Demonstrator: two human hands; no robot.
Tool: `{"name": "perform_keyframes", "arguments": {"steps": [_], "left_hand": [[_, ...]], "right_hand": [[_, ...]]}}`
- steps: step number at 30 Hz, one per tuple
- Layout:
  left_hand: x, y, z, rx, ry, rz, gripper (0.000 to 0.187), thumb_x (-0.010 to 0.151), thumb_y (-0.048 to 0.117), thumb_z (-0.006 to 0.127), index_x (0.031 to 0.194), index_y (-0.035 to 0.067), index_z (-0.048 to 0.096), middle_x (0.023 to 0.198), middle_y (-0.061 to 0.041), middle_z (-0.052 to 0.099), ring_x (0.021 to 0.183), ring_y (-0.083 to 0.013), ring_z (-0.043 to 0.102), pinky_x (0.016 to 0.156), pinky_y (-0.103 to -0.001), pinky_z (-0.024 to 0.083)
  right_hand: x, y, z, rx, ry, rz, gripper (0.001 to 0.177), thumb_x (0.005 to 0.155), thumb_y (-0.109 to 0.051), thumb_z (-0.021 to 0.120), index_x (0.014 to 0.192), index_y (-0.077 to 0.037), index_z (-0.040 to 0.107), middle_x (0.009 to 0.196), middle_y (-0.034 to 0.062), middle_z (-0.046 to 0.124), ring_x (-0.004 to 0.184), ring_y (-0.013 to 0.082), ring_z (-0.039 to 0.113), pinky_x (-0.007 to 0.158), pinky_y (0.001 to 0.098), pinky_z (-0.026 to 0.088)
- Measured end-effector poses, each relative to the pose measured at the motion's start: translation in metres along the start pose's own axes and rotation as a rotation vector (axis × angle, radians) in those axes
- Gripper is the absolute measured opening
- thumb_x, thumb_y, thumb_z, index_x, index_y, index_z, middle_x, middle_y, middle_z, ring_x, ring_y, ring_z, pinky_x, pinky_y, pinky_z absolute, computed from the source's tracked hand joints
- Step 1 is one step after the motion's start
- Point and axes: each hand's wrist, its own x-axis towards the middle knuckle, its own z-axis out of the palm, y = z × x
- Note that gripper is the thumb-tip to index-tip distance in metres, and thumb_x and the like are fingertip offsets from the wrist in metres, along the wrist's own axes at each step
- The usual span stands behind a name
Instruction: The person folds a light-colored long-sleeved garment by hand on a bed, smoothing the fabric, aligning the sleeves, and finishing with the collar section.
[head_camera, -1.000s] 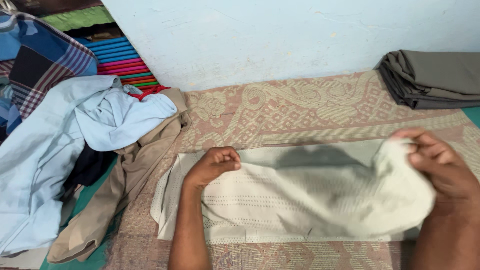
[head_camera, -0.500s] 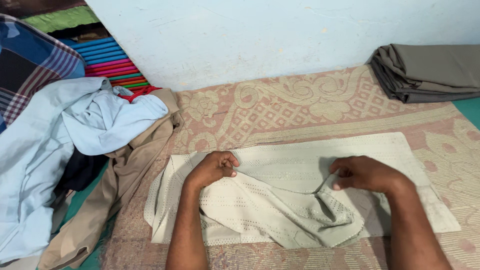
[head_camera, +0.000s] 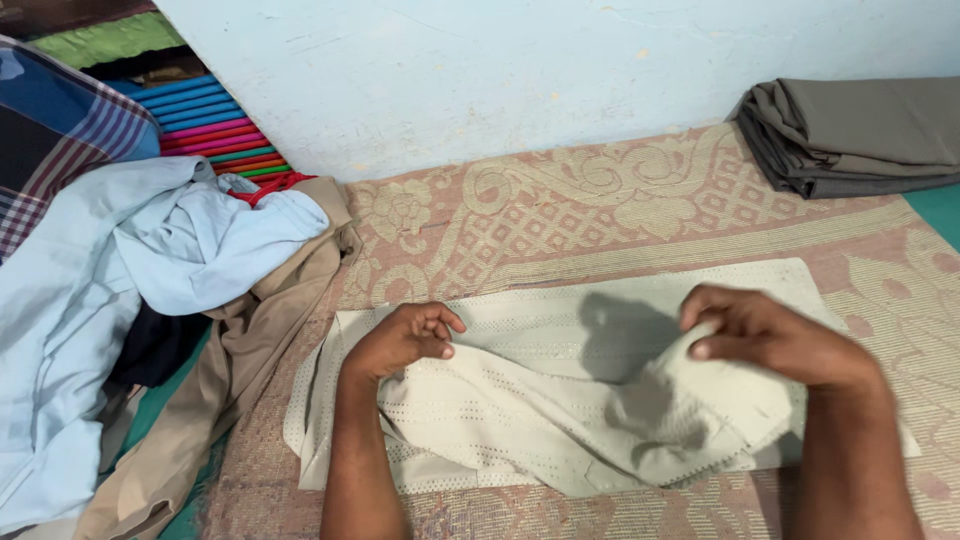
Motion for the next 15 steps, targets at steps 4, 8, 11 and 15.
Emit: {"name": "perform_keyframes", "arguments": {"steps": [4, 8, 11, 15], "left_hand": [[0.014, 0.000, 0.009, 0.057, 0.261, 0.160, 0.025, 0.081, 0.000, 0.078, 0.105, 0.002, 0.072, 0.084, -0.001, 0.066, 0.080, -0.0104, 0.062, 0.076, -0.029, 0.053], [0.030, 0.000, 0.036, 0.522, 0.626, 0.156, 0.018, 0.082, 0.005, 0.079, 0.098, 0.005, 0.072, 0.084, -0.009, 0.074, 0.078, -0.0212, 0.073, 0.074, -0.035, 0.057], [0.034, 0.001, 0.042, 0.639, 0.646, 0.167, 0.015, 0.081, 0.002, 0.077, 0.094, 0.005, 0.071, 0.084, -0.014, 0.074, 0.081, -0.0301, 0.072, 0.073, -0.040, 0.055], [0.027, 0.012, 0.042, 0.649, 0.624, 0.199, 0.018, 0.080, 0.003, 0.077, 0.096, 0.005, 0.070, 0.094, -0.012, 0.074, 0.089, -0.0309, 0.071, 0.078, -0.043, 0.055]], "right_hand": [[0.000, 0.034, -0.041, 0.076, 0.348, -0.017, 0.029, 0.088, -0.010, 0.075, 0.115, 0.000, 0.069, 0.082, 0.0134, 0.068, 0.074, 0.0239, 0.058, 0.063, 0.0442, 0.044], [0.024, 0.073, -0.057, -0.598, 0.693, 0.387, 0.039, 0.088, -0.023, 0.080, 0.121, -0.007, 0.068, 0.105, 0.0178, 0.076, 0.096, 0.0321, 0.073, 0.086, 0.0451, 0.057], [0.034, 0.090, -0.062, -0.547, 0.657, 0.403, 0.043, 0.086, -0.023, 0.079, 0.125, -0.008, 0.069, 0.114, 0.0188, 0.077, 0.107, 0.0351, 0.073, 0.093, 0.0459, 0.056], [0.038, 0.081, -0.055, -0.587, 0.646, 0.491, 0.048, 0.085, -0.026, 0.083, 0.128, -0.010, 0.067, 0.120, 0.0210, 0.073, 0.113, 0.0363, 0.068, 0.098, 0.0463, 0.053]]}}
